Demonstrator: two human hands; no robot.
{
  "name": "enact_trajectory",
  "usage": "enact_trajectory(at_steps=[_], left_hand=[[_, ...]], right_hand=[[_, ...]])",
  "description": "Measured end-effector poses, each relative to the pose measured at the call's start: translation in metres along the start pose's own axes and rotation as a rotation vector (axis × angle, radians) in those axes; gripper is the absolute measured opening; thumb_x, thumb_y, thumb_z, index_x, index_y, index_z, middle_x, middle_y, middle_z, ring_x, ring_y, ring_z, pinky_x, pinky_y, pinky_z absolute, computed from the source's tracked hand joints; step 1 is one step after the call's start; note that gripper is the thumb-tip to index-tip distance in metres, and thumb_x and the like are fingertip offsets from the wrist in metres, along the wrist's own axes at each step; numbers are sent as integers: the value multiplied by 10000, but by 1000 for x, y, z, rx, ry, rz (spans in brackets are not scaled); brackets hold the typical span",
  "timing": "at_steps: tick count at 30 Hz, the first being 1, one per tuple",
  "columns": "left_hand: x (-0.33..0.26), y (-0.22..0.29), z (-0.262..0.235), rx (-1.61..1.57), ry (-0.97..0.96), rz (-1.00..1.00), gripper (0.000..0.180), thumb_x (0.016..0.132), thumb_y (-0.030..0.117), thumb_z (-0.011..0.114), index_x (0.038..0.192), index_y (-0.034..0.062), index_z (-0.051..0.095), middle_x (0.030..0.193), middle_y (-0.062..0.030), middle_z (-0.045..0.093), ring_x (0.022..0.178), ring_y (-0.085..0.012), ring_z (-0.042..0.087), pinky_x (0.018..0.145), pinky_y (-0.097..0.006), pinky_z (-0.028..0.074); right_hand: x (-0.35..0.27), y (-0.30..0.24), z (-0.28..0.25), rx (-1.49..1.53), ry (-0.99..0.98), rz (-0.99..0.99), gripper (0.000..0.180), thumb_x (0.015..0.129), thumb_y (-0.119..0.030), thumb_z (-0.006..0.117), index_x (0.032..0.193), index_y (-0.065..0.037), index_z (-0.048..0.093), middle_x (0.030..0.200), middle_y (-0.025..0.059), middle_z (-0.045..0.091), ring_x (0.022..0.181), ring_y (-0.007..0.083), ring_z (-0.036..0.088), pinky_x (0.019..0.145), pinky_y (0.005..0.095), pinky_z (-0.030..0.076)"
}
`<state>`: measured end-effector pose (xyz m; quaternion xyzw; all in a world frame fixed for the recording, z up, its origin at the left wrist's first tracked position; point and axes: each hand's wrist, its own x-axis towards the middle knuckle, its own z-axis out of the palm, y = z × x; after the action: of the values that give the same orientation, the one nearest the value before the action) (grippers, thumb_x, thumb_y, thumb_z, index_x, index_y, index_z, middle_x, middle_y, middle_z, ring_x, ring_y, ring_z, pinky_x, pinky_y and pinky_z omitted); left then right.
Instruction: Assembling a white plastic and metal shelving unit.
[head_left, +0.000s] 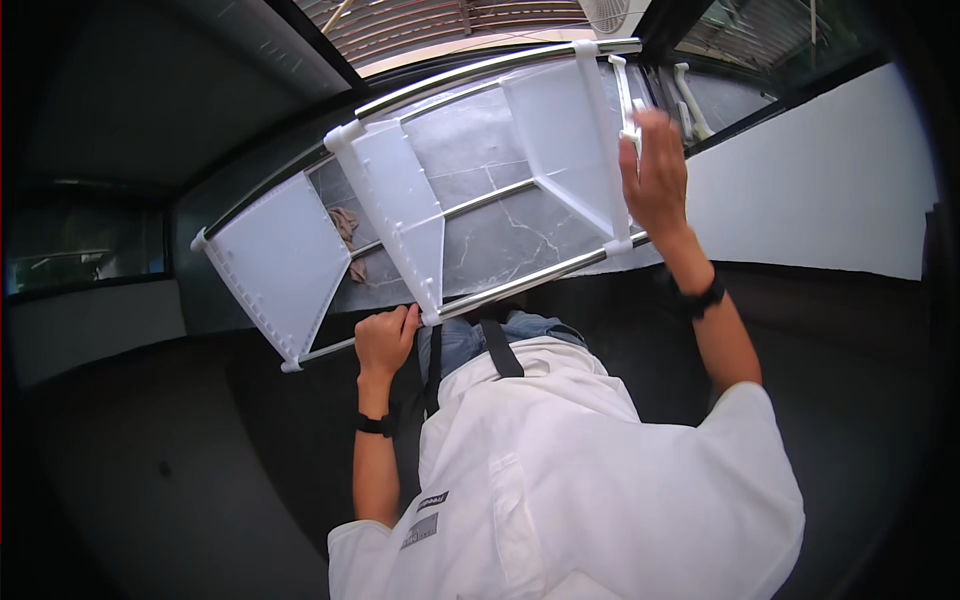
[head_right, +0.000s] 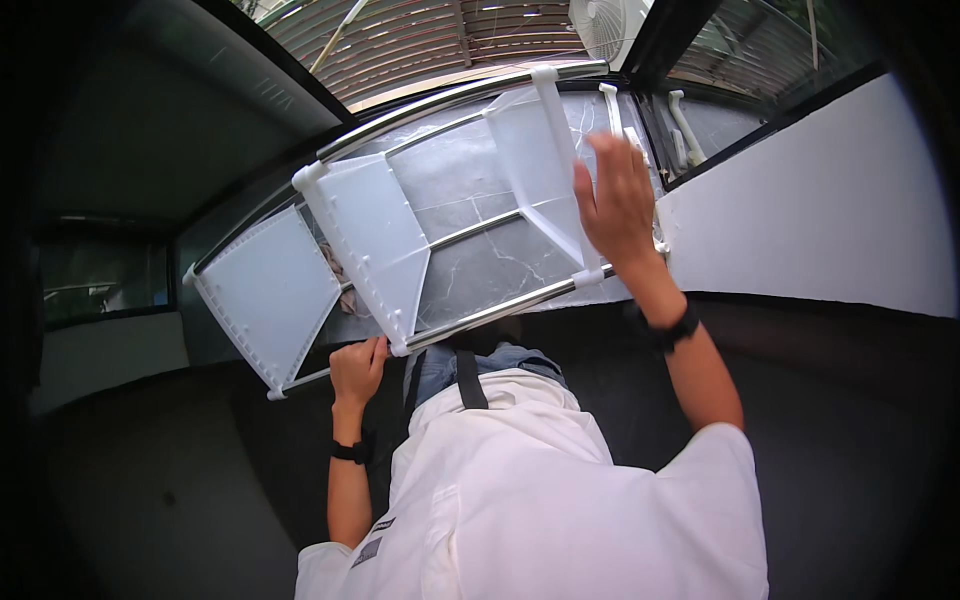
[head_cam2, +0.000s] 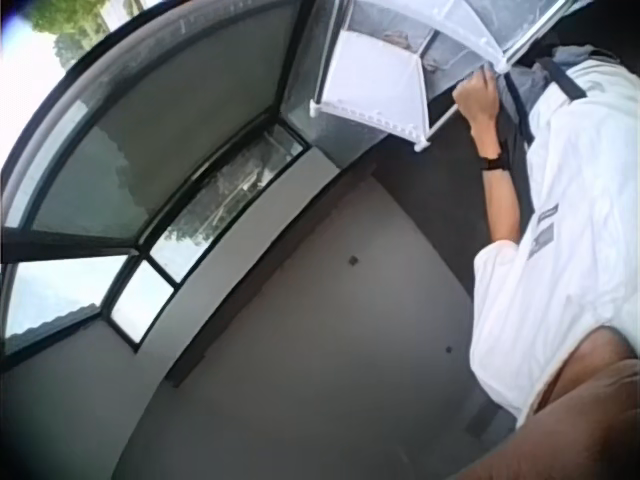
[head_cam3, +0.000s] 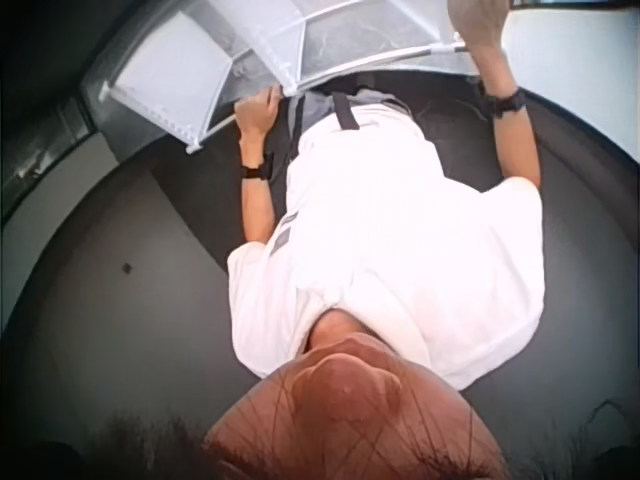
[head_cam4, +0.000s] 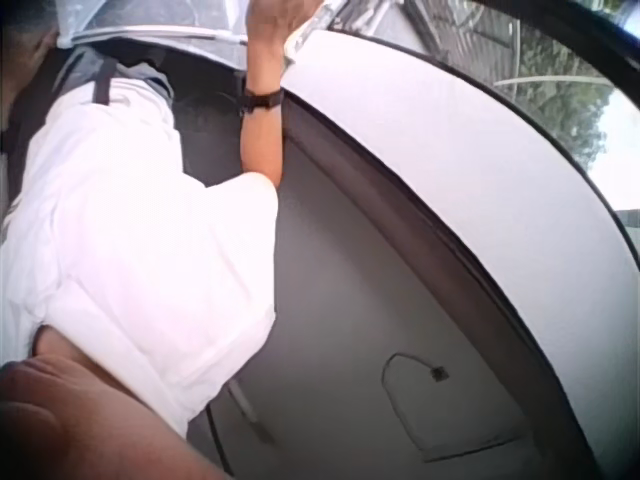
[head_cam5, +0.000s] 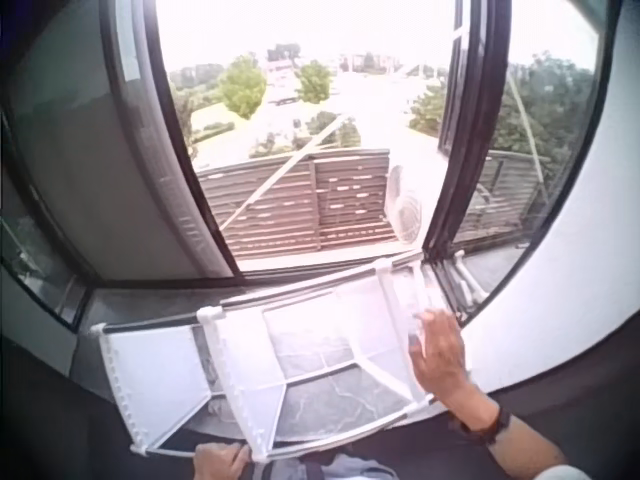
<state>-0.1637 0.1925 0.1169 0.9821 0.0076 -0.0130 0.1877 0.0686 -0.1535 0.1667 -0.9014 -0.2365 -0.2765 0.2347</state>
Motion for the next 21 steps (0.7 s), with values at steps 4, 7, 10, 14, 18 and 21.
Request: enact_trajectory(at_steps=[4,7,10,14,18,21], left_hand=[[2,-8,6,91,37,54,360,902,268,533,601,75,576,523,-136,552,480,-337,553,462,-430,413],[-2,-15,-2,156,83,130,369,904,247,519,585,70,569,520,-136,552,474,-335,551,463,-435,414],[-11,-57,5,275,199,194,426,898,203,496,501,48,506,487,-152,514,446,-347,524,443,-445,391],[15,-78,-21,212,272,237,458,926,199,439,507,20,491,491,-174,489,443,-372,501,439,-445,373],[22,-76,-37,161,269,248,471,951,210,400,540,24,535,507,-166,509,464,-372,512,454,-438,383],[27,-79,-42,159,231,246,478,959,214,378,558,23,553,521,-160,526,472,-367,521,462,-427,396]], right_hand=[[-104,16,1,-5,-529,311,384,939,-280,439,678,-32,571,658,177,569,634,372,565,610,481,436],[-121,24,-5,0,-341,71,461,929,-272,415,537,-49,507,532,168,519,526,392,528,546,503,416],[-133,68,-2,0,-280,-1,448,915,-243,420,524,-44,506,531,171,527,521,387,534,533,490,422],[-120,71,-4,40,-297,-9,476,924,-237,396,507,-36,503,521,183,526,516,392,540,524,479,429],[-111,83,-9,0,-343,-9,522,946,-242,347,506,-15,515,533,209,530,520,395,546,536,481,440],[-107,94,-7,27,-313,-50,534,952,-244,331,499,-18,502,525,208,522,520,401,537,546,486,437]])
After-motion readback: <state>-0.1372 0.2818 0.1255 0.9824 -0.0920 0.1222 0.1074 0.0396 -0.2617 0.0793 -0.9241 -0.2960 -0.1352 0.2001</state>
